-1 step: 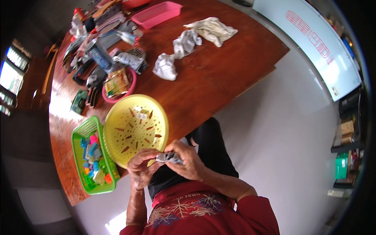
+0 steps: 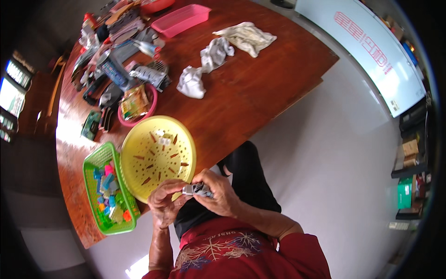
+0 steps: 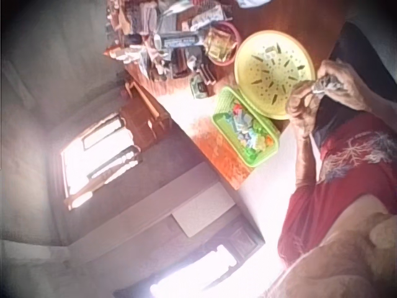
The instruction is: The person sits at a wooden table and wipes small plastic building blocks with a grey cloth. They pick up blocks from a yellow colander, wipe them individually, and place them into a green basket. The person also wipes the inside of the yellow colander with the cloth.
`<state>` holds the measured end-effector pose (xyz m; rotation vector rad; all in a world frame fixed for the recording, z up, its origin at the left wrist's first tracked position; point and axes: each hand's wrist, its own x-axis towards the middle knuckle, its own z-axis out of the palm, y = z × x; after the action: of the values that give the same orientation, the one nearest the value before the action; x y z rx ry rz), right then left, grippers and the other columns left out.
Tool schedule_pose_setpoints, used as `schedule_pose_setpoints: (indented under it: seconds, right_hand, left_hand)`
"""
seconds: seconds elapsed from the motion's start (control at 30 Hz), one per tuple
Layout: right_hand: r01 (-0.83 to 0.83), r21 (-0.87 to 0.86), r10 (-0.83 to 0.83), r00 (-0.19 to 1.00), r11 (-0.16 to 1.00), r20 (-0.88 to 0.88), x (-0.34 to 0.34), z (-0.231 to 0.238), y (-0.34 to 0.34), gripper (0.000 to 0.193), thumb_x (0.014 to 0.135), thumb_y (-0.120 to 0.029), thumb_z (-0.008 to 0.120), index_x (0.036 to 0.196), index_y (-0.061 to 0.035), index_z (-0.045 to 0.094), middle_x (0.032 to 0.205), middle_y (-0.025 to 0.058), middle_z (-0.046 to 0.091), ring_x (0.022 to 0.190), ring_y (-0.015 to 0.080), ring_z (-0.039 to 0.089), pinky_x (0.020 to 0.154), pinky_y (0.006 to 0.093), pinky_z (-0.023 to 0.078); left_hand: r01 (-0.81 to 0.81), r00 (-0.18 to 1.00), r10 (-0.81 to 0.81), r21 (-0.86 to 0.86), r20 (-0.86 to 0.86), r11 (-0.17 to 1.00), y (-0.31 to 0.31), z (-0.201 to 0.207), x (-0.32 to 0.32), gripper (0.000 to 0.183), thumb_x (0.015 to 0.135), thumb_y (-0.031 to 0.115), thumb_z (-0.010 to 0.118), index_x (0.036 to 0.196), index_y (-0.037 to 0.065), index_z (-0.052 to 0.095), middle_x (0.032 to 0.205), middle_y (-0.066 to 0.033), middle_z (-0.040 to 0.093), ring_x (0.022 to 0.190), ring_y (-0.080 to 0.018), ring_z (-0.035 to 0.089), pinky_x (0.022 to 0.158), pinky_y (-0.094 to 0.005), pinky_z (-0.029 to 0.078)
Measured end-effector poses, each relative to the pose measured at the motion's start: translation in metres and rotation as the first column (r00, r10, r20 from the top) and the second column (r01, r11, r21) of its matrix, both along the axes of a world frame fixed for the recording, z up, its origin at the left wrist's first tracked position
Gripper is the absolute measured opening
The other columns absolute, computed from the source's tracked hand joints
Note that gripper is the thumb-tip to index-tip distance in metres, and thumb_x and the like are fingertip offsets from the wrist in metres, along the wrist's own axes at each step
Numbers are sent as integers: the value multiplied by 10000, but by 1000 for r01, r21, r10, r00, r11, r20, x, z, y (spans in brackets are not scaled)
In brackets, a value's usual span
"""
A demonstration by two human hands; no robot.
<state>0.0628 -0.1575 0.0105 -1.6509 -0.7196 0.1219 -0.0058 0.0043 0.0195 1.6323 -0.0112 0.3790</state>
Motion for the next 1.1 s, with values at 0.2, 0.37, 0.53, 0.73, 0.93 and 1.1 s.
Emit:
schedule_pose_setpoints:
  seconds: [0.2,0.37,0.53,0.73,0.93,1.1]
  right_hand:
    - [90,386,100,891,918,-444,-12,-17,5,321,762,-12,682,1036,-53,520,825,101,565,719,242,606,619,317,488]
    - [69,297,-112,985,952,132,-8,-9,12,400,757,-14,693,1125,-40,536,960,125,561,840,259,603,697,323,495]
    - [-56,315,46,998,947,41,4,-11,-3,315,804,-21,649,1106,-37,563,991,112,571,849,199,585,723,304,481]
    - [39,393,236,743,919,-626,4,4,2,162,853,-61,630,962,-24,516,698,21,576,519,34,495,420,173,383]
    - [-9,185,80,922,983,-379,3,-9,3,117,842,-47,614,913,-14,527,654,30,584,521,59,537,433,208,414]
    - [133,146,-62,910,980,-411,-7,-6,10,76,836,19,580,880,-3,523,701,36,584,589,66,566,514,219,456]
  left_hand:
    - [-104,994,109,-155,27,982,-22,-4,7,256,727,4,763,953,15,643,923,-91,667,833,-161,622,782,-286,498]
    - [-146,989,122,-484,-80,863,-16,-11,4,211,783,19,718,974,2,629,946,-92,665,841,-142,619,792,-286,497]
    - [-79,995,43,-476,-85,876,-16,-10,2,221,776,-75,680,974,19,655,991,-90,652,887,-158,610,824,-302,491]
    - [-17,999,9,-206,-40,979,-15,2,4,268,746,-63,713,1000,-6,652,1006,-117,632,949,-193,605,835,-306,505]
    - [45,997,-52,-95,-65,994,-6,-5,3,267,759,-49,709,1015,-8,647,1040,-128,608,927,-190,615,812,-297,520]
    - [-10,998,-9,-319,-57,948,-19,-16,4,272,789,-60,679,1051,-13,624,1059,-123,586,936,-172,609,833,-297,508]
